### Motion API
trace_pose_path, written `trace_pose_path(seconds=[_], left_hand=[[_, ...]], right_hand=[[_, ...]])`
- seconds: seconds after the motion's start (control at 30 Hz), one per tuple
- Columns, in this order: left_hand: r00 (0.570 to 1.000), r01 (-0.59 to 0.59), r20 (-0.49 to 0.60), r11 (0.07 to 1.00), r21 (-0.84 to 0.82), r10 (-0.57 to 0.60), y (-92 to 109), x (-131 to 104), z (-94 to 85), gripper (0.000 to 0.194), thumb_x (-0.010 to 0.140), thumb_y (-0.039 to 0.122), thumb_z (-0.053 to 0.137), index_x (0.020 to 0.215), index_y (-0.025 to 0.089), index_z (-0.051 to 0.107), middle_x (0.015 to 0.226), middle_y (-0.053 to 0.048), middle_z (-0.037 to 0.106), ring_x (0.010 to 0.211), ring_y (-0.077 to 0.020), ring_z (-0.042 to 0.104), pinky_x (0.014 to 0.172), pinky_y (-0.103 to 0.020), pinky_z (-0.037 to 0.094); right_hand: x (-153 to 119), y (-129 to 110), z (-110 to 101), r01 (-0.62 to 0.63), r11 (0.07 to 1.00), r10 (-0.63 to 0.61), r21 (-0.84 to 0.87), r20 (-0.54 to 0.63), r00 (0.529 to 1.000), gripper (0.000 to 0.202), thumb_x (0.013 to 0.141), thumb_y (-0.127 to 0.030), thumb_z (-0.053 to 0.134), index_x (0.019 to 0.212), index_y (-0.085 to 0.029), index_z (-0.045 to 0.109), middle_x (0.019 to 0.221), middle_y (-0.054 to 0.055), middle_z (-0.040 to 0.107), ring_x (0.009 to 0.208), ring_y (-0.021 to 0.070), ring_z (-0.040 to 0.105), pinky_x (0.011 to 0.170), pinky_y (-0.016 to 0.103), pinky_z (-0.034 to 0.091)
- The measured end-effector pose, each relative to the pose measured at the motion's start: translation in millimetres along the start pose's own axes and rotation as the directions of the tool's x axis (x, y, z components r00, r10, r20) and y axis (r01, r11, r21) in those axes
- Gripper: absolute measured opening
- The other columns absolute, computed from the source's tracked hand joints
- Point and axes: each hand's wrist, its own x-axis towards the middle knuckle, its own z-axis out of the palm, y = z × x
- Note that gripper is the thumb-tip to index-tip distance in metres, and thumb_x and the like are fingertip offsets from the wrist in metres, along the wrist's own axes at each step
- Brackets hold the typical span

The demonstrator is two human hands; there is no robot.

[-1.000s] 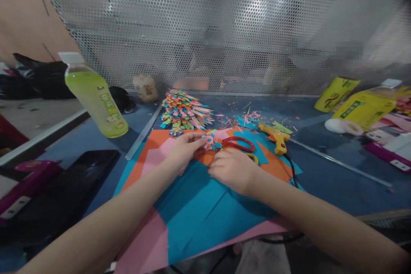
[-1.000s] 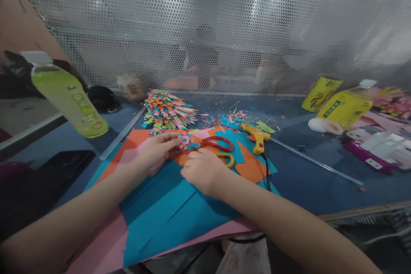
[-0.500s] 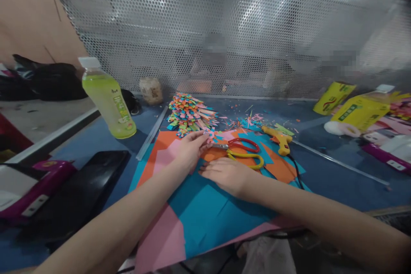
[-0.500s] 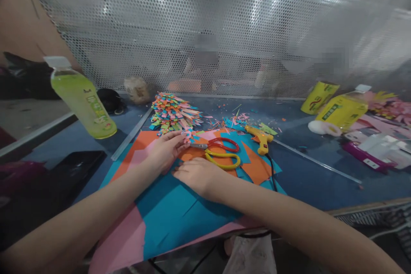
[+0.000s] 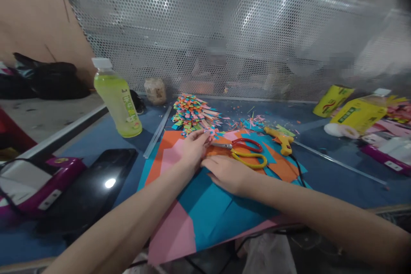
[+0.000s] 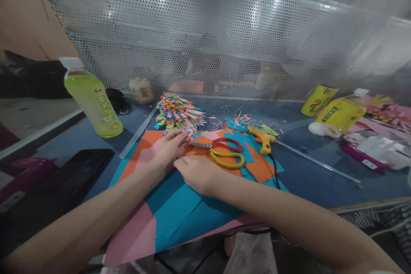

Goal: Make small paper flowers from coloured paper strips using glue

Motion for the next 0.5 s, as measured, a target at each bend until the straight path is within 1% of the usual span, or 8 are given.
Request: trace_pose_path(seconds=[0.07, 0.13, 0.23, 0.37, 0.4, 0.43, 0.5], left_hand=[[1.000, -0.013, 0.004, 1.000, -0.002, 0.013, 0.4, -0.2, -0.1, 0.016, 0.055, 0.011, 0.069, 0.061, 0.013, 0.054, 0.052, 0.002, 0.057, 0.051, -0.0068, 0.055, 0.058, -0.020, 0.045], [1.000, -0.018, 0.022, 1.000, 0.003, 0.018, 0.7, -0.9, -0.2, 0.016, 0.054, 0.011, 0.069, 0.061, 0.013, 0.055, 0.052, 0.002, 0.057, 0.052, -0.0074, 0.055, 0.058, -0.021, 0.045], [0.998, -0.023, 0.056, 1.000, 0.016, 0.022, 0.4, -1.9, -1.1, 0.015, 0.053, 0.011, 0.069, 0.062, 0.012, 0.057, 0.053, 0.001, 0.057, 0.053, -0.0082, 0.055, 0.059, -0.022, 0.044], [0.995, -0.027, 0.093, 0.999, 0.035, 0.024, -0.7, -1.2, -2.9, 0.016, 0.052, 0.012, 0.070, 0.062, 0.012, 0.058, 0.055, 0.001, 0.057, 0.055, -0.0086, 0.055, 0.060, -0.022, 0.043], [0.995, -0.027, 0.098, 0.999, 0.040, 0.023, -1.0, -0.9, -3.1, 0.016, 0.052, 0.012, 0.070, 0.062, 0.012, 0.058, 0.055, 0.001, 0.057, 0.055, -0.0086, 0.055, 0.060, -0.023, 0.043], [0.995, -0.027, 0.100, 0.999, 0.044, 0.023, -1.3, -0.7, -3.3, 0.016, 0.052, 0.012, 0.070, 0.062, 0.012, 0.057, 0.055, 0.001, 0.057, 0.055, -0.0085, 0.055, 0.060, -0.023, 0.043], [0.995, -0.030, 0.095, 0.998, 0.051, 0.025, -1.8, -0.5, -3.2, 0.015, 0.053, 0.013, 0.069, 0.063, 0.012, 0.057, 0.055, 0.001, 0.057, 0.054, -0.0083, 0.054, 0.060, -0.023, 0.043]], right_hand=[[-1.8, -6.6, 2.6, 0.029, 0.998, -0.029, -0.060, -0.002, 1.000, 0.024, 0.085, -0.011, 0.036, 0.099, -0.008, 0.054, 0.092, 0.012, 0.061, 0.087, 0.0195, 0.056, 0.079, 0.033, 0.045], [-8.4, -11.3, 2.7, 0.107, 0.989, -0.110, -0.102, -0.022, 0.994, 0.026, 0.086, -0.011, 0.032, 0.098, -0.006, 0.055, 0.091, 0.013, 0.061, 0.088, 0.0192, 0.056, 0.084, 0.032, 0.044], [-21.9, -14.5, 0.3, 0.196, 0.970, -0.206, -0.144, -0.060, 0.977, 0.027, 0.086, -0.010, 0.032, 0.095, -0.005, 0.057, 0.095, 0.014, 0.062, 0.093, 0.0189, 0.057, 0.089, 0.031, 0.043], [-39.9, -16.3, -2.7, 0.265, 0.943, -0.297, -0.203, -0.143, 0.944, 0.029, 0.086, -0.009, 0.031, 0.090, -0.005, 0.060, 0.092, 0.014, 0.064, 0.089, 0.0193, 0.059, 0.083, 0.030, 0.047], [-43.9, -16.5, -4.1, 0.274, 0.937, -0.310, -0.219, -0.152, 0.939, 0.030, 0.086, -0.009, 0.030, 0.089, -0.006, 0.060, 0.090, 0.014, 0.065, 0.088, 0.0192, 0.059, 0.081, 0.030, 0.047], [-47.7, -16.2, -6.1, 0.273, 0.936, -0.307, -0.225, -0.137, 0.942, 0.030, 0.086, -0.008, 0.030, 0.088, -0.007, 0.060, 0.089, 0.014, 0.065, 0.087, 0.0190, 0.059, 0.079, 0.031, 0.048], [-54.0, -13.6, -12.5, 0.236, 0.952, -0.255, -0.196, -0.078, 0.964, 0.030, 0.086, -0.008, 0.030, 0.084, -0.010, 0.060, 0.081, 0.012, 0.064, 0.080, 0.0173, 0.059, 0.073, 0.030, 0.049]])
